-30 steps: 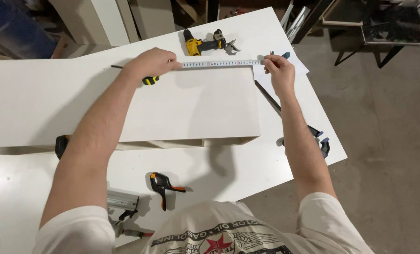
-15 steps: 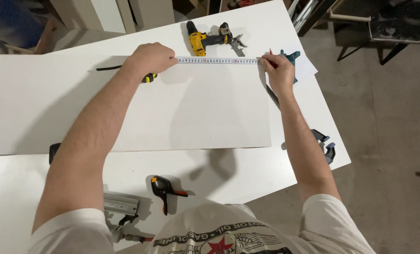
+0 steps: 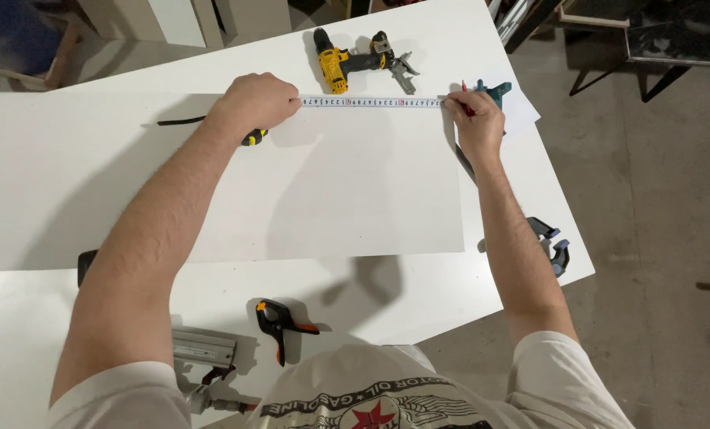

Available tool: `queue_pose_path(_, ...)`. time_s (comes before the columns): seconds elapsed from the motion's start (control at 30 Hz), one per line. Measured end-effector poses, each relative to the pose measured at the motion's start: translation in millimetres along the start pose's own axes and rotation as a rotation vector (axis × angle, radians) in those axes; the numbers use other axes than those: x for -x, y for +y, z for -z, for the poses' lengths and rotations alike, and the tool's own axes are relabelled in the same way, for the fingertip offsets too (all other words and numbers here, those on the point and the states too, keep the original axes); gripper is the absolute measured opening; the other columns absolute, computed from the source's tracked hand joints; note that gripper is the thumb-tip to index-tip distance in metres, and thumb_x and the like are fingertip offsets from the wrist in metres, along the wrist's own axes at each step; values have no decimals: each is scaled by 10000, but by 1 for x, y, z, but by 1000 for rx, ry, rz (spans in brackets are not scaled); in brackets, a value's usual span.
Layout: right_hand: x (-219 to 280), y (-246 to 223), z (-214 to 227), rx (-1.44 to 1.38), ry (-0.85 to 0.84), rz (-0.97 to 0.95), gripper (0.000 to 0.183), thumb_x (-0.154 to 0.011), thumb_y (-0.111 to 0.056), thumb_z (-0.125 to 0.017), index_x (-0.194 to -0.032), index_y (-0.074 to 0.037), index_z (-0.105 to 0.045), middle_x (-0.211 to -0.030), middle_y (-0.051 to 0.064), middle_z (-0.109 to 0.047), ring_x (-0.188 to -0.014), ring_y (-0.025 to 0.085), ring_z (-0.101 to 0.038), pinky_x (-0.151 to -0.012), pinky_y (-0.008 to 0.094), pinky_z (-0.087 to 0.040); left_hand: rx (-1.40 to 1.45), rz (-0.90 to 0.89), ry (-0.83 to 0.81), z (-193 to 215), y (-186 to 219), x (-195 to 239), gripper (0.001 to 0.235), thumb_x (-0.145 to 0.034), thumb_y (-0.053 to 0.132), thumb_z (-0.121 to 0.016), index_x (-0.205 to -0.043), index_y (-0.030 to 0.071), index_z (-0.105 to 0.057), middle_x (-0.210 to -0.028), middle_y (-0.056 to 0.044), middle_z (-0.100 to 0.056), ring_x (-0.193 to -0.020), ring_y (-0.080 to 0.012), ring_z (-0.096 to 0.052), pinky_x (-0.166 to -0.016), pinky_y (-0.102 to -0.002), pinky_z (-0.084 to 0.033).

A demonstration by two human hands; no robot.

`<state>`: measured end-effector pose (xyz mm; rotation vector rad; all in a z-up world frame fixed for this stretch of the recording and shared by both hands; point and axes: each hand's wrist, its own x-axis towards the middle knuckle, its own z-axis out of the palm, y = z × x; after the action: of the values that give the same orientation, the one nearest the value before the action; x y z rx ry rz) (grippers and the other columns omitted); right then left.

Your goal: Measuring a wooden shelf unit with a tape measure and pencil, then securing the joints using a pneumatic nail gun.

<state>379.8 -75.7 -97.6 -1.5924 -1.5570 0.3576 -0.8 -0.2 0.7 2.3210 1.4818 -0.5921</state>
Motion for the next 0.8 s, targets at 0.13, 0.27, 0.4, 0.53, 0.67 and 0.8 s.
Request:
queue_pose_path(0.13, 3, -4, 2, -7, 1, 63, 105, -994, -64, -765, -1081, -109, -802, -968, 6, -693, -786, 119, -559, -683, 239, -477, -5, -7, 9, -7, -4, -7, 417, -1073, 282, -273, -954, 80, -618, -901, -96, -609, -806, -280, -563, -672, -434, -443)
queue_pose_path(0.27, 2, -1, 1, -30, 4, 86, 95, -1005, -45, -752, -1071, -98, -795, -976, 13, -682, -791, 121, -570, -690, 238, -486, -5, -2, -4, -2, -1, -1, 435, -1090, 286, -259, -984, 77, -626, -936, -105, -621, -838, -284, -582, -698, -439, -460)
queue_pose_path(0.4, 3, 0, 1, -20, -5, 102, 94, -1010, -53, -746, -1078, -91, -798, -962, 18, -678, -798, 127, -563, -685, 245, -476, -14, -8, 2, -5, -2, -3, 434, -1098, 299, -261, -991, 77, -618, -929, -105, -627, -838, -290, -582, -701, -443, -457)
queue_pose_path(0.53, 2, 4, -2, -26, 5, 87, 90, -1005, -42, -740, -1079, -67, -786, -998, 29, -687, -842, 140, -595, -707, 245, -504, -13, -4, 11, -8, -3, -6, 441, -1108, 330, -277, -1043, 101, -649, -968, -100, -647, -890, -293, -597, -743, -447, -475)
queue_pose_path(0.67, 2, 5, -3, -8, 10, 86, 80, -1007, -53, -741, -1071, -70, -787, -1000, 34, -685, -819, 143, -594, -695, 248, -509, -18, -5, 18, -10, -4, -8, 433, -1097, 304, -269, -1002, 93, -634, -941, -98, -639, -866, -289, -586, -724, -436, -465)
queue_pose_path(0.8, 3, 10, -5, -25, 25, 113, 76, -1000, -43, -743, -1061, -70, -778, -1008, 40, -686, -834, 151, -599, -718, 255, -506, -23, -8, 37, -16, -6, -13, 441, -1094, 318, -272, -1039, 106, -654, -968, -105, -651, -889, -307, -601, -728, -444, -472)
